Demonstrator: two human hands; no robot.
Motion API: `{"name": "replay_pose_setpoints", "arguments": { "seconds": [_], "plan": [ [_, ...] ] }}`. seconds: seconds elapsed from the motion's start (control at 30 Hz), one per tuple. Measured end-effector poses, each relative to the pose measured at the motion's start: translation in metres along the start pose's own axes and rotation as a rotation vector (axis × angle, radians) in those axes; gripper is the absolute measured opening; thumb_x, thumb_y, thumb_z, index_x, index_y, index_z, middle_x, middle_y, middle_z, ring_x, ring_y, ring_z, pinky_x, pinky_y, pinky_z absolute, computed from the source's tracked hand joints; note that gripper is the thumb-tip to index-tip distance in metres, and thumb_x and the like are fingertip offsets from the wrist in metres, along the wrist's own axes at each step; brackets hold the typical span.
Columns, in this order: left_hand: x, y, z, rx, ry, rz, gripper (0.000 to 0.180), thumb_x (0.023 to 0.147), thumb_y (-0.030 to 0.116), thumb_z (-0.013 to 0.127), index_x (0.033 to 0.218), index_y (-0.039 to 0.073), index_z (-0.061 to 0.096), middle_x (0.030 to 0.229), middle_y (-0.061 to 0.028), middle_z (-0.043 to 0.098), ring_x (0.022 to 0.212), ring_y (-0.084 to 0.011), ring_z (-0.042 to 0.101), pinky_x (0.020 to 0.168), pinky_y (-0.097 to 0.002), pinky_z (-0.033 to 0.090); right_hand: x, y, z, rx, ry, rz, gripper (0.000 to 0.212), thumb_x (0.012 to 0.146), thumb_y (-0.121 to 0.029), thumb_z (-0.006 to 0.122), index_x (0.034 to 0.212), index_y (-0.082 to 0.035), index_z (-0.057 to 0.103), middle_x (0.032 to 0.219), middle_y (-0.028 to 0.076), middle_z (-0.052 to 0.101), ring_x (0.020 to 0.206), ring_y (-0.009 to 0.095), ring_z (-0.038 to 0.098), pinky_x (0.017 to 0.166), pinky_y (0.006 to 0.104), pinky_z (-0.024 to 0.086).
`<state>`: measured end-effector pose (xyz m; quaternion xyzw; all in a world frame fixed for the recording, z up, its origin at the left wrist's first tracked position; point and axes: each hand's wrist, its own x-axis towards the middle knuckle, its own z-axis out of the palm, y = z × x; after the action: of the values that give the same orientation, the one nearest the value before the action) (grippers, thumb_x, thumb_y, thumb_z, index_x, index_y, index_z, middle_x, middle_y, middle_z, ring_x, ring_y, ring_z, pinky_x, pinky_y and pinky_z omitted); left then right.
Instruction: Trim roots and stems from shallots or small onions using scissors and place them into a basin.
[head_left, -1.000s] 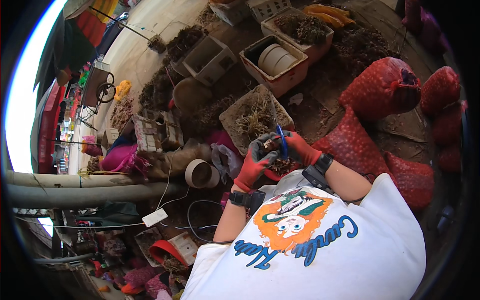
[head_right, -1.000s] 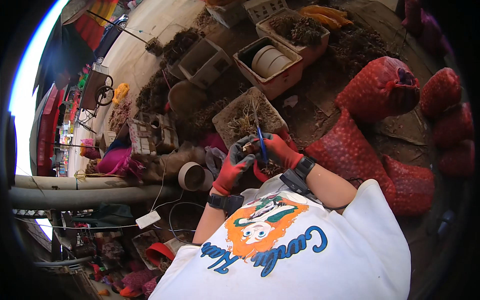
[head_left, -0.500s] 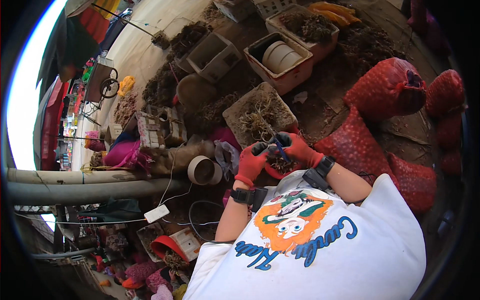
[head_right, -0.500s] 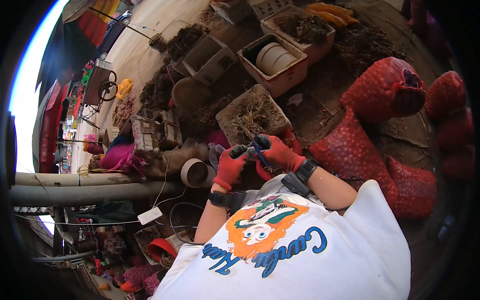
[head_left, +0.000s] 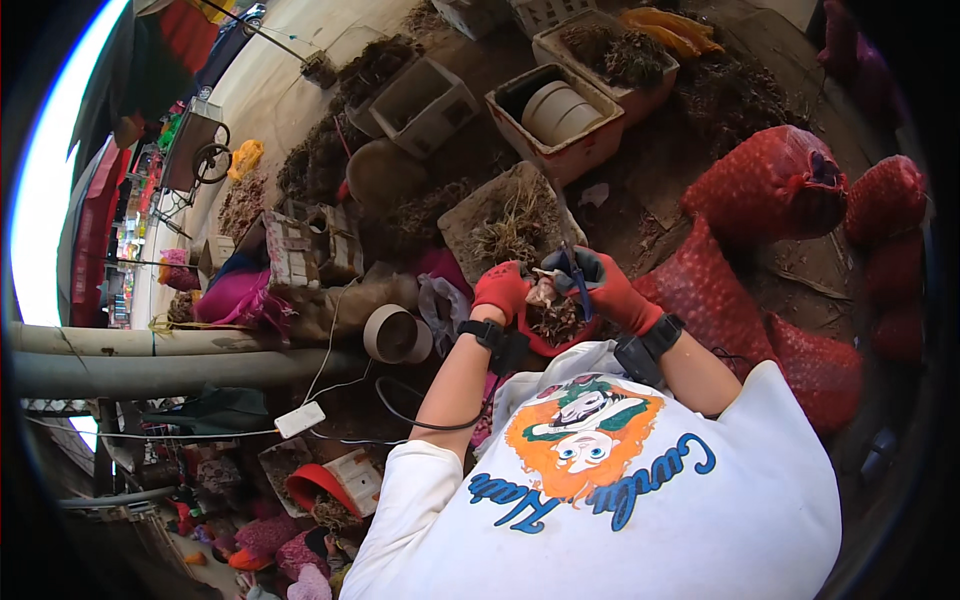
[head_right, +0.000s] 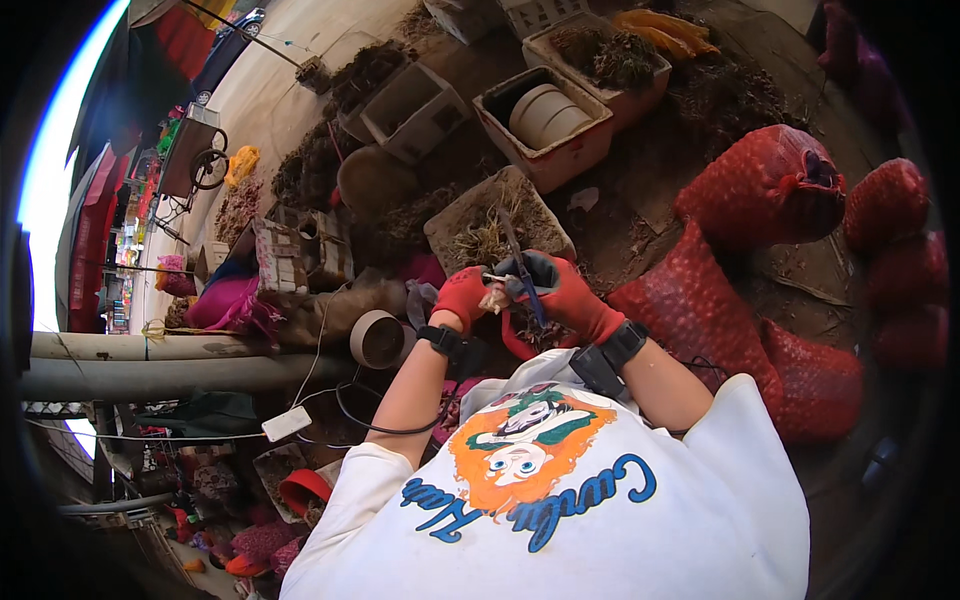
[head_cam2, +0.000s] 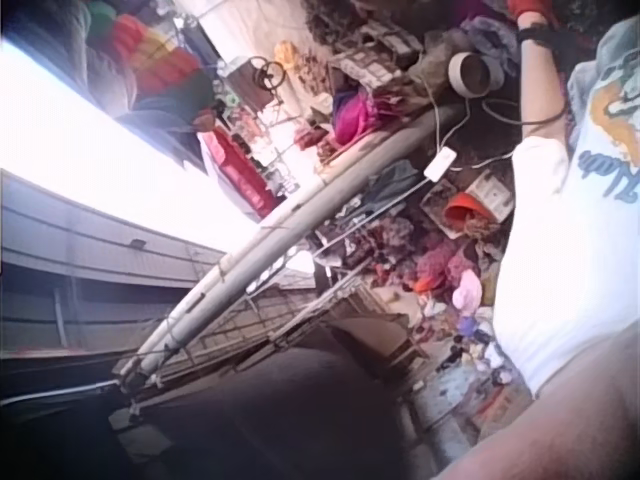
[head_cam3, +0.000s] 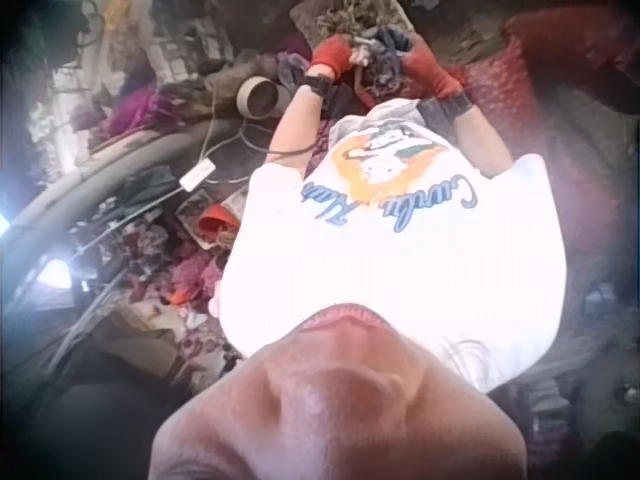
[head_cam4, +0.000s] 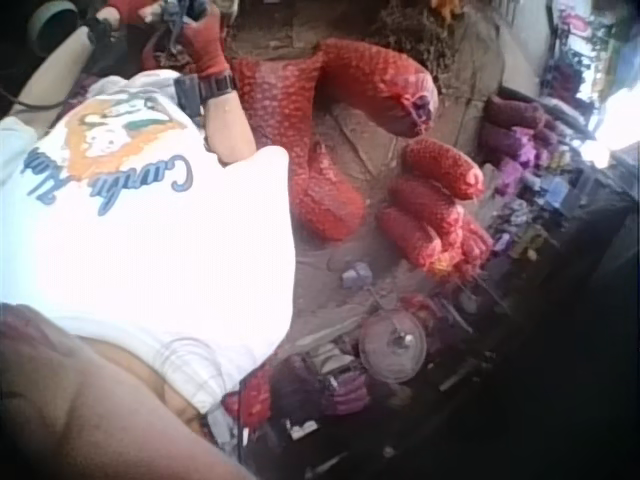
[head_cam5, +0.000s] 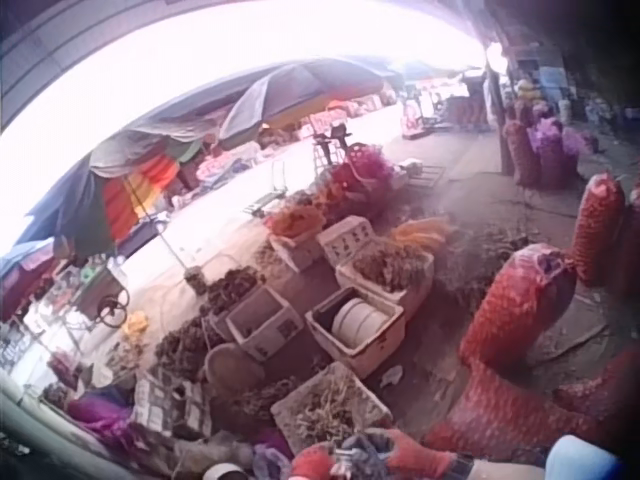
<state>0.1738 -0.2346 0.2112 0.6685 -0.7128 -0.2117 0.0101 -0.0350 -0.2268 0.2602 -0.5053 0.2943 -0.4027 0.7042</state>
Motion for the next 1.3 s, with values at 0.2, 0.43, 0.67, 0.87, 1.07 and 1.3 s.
{"name": "replay_pose_setpoints", "arguments": {
  "seconds": [0.2, 0.43, 0.67, 0.87, 1.07, 1.3],
  "plan": [
    [-0.035, 0.029, -0.031, -1.342, -0.358, 0.037, 0.040, 0.090, 0.026, 0.057, 0.121, 0.002, 0.052, 0.105, -0.0091, 0.062, 0.092, -0.0184, 0.061, 0.083, -0.0295, 0.048, -0.006, 0.012, -0.021, 0.140, 0.086, -0.103, 0.046, 0.080, -0.013, 0.070, 0.121, -0.002, 0.053, 0.111, 0.005, 0.061, 0.104, 0.012, 0.056, 0.093, 0.0272, 0.044],
    [-0.040, 0.031, -0.021, -1.415, -0.169, 0.122, 0.026, 0.091, 0.015, 0.057, 0.114, 0.003, 0.058, 0.102, -0.0012, 0.063, 0.091, -0.0067, 0.056, 0.082, -0.0241, 0.045, -0.004, 0.034, -0.009, 0.051, 0.041, 0.009, 0.053, 0.075, -0.019, 0.076, 0.119, -0.001, 0.053, 0.114, 0.006, 0.060, 0.106, 0.013, 0.056, 0.095, 0.0282, 0.043],
    [-0.043, 0.021, -0.029, -1.016, -0.036, 0.072, 0.017, 0.082, 0.009, 0.060, 0.094, -0.002, 0.065, 0.084, -0.0054, 0.068, 0.076, -0.0098, 0.059, 0.072, -0.0270, 0.047, 0.001, 0.035, -0.010, -0.428, -0.033, -0.177, 0.043, 0.078, -0.007, 0.067, 0.118, 0.000, 0.053, 0.112, 0.006, 0.061, 0.104, 0.014, 0.057, 0.094, 0.0289, 0.043],
    [-0.029, -0.012, 0.024, -0.974, -0.098, 0.039, 0.015, 0.083, 0.012, 0.060, 0.088, 0.000, 0.066, 0.080, -0.0039, 0.068, 0.077, -0.0087, 0.060, 0.066, -0.0259, 0.047, 0.006, 0.016, 0.003, 0.521, -0.120, 0.112, 0.034, 0.079, -0.016, 0.068, 0.109, -0.006, 0.055, 0.099, 0.004, 0.058, 0.090, 0.016, 0.059, 0.082, 0.0316, 0.047],
    [-0.027, -0.015, 0.045, -1.214, -0.044, 0.144, 0.049, 0.081, 0.000, 0.064, 0.126, 0.000, 0.045, 0.111, -0.0110, 0.058, 0.104, -0.0176, 0.059, 0.092, -0.0298, 0.046, 0.024, 0.052, -0.016, 1.094, -0.141, -0.049, 0.016, 0.090, -0.017, 0.055, 0.103, -0.009, 0.056, 0.101, 0.003, 0.055, 0.087, 0.019, 0.058, 0.082, 0.0331, 0.048],
    [-0.029, 0.028, 0.012, -1.221, 0.042, 0.174, 0.047, 0.079, 0.000, 0.065, 0.123, 0.001, 0.049, 0.113, -0.0102, 0.062, 0.102, -0.0173, 0.060, 0.092, -0.0312, 0.046, -0.001, 0.069, -0.013, 0.992, -0.018, 0.379, 0.022, 0.092, -0.019, 0.052, 0.105, -0.002, 0.056, 0.090, 0.008, 0.063, 0.081, 0.017, 0.063, 0.075, 0.0295, 0.052]
  ]
}}
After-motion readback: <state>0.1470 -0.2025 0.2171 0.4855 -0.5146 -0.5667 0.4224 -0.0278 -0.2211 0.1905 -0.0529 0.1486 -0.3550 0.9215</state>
